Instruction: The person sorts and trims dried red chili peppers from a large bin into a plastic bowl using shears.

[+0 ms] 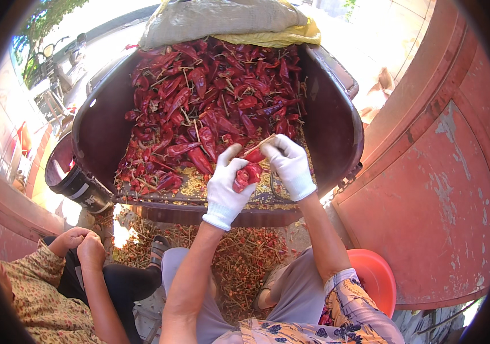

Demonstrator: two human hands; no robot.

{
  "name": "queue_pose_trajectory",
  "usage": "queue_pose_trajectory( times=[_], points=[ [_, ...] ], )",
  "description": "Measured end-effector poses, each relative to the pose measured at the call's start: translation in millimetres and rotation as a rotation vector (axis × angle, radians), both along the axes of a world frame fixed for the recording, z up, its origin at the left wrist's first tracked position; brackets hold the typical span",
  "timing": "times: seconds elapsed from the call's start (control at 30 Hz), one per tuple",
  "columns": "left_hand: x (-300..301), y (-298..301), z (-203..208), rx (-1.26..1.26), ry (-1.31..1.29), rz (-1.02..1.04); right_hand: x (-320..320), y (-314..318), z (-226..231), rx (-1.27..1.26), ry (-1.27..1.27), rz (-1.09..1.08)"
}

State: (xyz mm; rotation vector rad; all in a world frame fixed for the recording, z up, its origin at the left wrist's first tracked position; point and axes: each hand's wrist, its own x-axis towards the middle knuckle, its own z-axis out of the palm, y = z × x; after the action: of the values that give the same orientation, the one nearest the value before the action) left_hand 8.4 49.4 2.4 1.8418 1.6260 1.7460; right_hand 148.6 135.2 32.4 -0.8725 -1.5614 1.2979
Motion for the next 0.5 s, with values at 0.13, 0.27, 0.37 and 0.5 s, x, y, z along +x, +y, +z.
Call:
queue_pose_trajectory(
  times=[0.13, 0.27, 0.37, 0.5],
  points=[
    [-14, 10, -14, -0.037, -0.598, -0.055, 14, 19, 4, 0.008, 0.049, -0.064],
    [-28, 2, -9, -0.181, -0.92, -0.205, 20, 19, 5, -0.041, 0.141, 0.008],
    [-28, -2, 0, -0.145, -0.858, -0.267, 14, 23, 0, 0.068, 0.062, -0.058],
    [-27, -7, 6, -0.214, -0.739, -0.364, 10, 2, 8, 0.221, -0.002, 0.159]
  ],
)
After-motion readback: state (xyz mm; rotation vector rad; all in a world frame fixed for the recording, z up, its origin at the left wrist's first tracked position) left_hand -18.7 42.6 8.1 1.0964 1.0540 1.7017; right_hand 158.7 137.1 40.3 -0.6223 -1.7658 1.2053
